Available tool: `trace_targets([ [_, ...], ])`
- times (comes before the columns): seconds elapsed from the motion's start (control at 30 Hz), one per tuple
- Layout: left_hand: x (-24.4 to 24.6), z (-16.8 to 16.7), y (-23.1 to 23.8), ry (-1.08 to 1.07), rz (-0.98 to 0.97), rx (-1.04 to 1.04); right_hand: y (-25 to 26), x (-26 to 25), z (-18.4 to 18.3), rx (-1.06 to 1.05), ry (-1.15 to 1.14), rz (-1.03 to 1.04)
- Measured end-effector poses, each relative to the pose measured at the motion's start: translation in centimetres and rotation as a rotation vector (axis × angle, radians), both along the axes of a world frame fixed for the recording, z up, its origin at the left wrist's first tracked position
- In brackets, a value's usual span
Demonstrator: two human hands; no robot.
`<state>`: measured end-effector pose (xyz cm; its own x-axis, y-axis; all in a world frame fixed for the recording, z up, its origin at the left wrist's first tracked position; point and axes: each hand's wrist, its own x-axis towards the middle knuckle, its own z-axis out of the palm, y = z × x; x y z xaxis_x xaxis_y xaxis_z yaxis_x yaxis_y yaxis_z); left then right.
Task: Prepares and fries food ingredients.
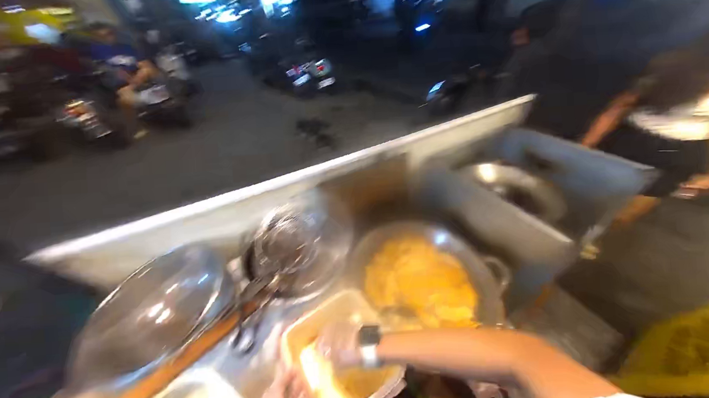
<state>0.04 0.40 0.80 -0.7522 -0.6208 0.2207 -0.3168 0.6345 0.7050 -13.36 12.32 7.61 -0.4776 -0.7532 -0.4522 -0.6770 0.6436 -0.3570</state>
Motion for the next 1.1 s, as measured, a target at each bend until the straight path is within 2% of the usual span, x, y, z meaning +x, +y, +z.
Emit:
trace_targets([
  [0.1, -0.4, 0.9, 0.4, -0.005, 0.113, 0.051, -1.0, -0.2, 5.3, -0.003, 0.087, 0.081],
  [0.17, -0.4, 0.8, 0.2, -0.045, 0.143, 0.034, -0.4, -0.8, 5.4, -0.1, 0.168, 0.142],
  [0.23, -0.3, 0.9, 0.4, -0.065, 0.166, 0.034, 1.2, -1.6, 3.3, -0.182, 0.169, 0.246],
  [0.33, -0.2, 1.3, 0.4, -0.102, 0.18, 0.06, 2.7, -2.4, 0.9, 0.05, 0.033, 0.341],
  [0.4, -0.3, 1.4, 0.4, -0.121, 0.179, 0.077, 2.3, -2.3, 0.0, 0.121, 0.056, 0.221],
  [0.5, -0.4, 1.3, 0.4, -0.12, 0.185, 0.08, -0.3, -1.3, -2.2, 0.063, 0.044, -0.084],
  [0.53, -0.4, 1.3, 0.4, -0.123, 0.186, 0.078, -1.1, -1.0, -3.8, 0.032, 0.004, -0.085],
  [0.63, -0.3, 0.9, 0.5, -0.118, 0.181, 0.083, -2.4, -0.9, -9.2, -0.057, -0.14, 0.106],
  [0.7, -0.3, 0.9, 0.6, -0.108, 0.186, 0.072, -2.9, -1.4, -8.4, -0.034, -0.163, 0.099],
  [0.8, -0.4, 1.1, 0.6, -0.112, 0.199, 0.077, -1.8, -1.8, -3.9, 0.114, -0.101, -0.08],
  [0.87, -0.2, 1.4, 0.7, -0.138, 0.201, 0.092, -0.6, -1.8, -4.2, 0.26, -0.086, -0.116],
  [0.93, -0.1, 1.4, 0.6, -0.156, 0.188, 0.087, 0.1, -1.7, -5.6, 0.369, -0.101, -0.065],
  [1.0, -0.2, 1.4, 0.4, -0.153, 0.184, 0.087, -0.4, -1.8, -5.0, 0.306, -0.068, -0.058],
  [1.1, -0.3, 1.3, 0.4, -0.137, 0.183, 0.096, -2.3, -2.0, -4.6, 0.081, -0.021, -0.059],
])
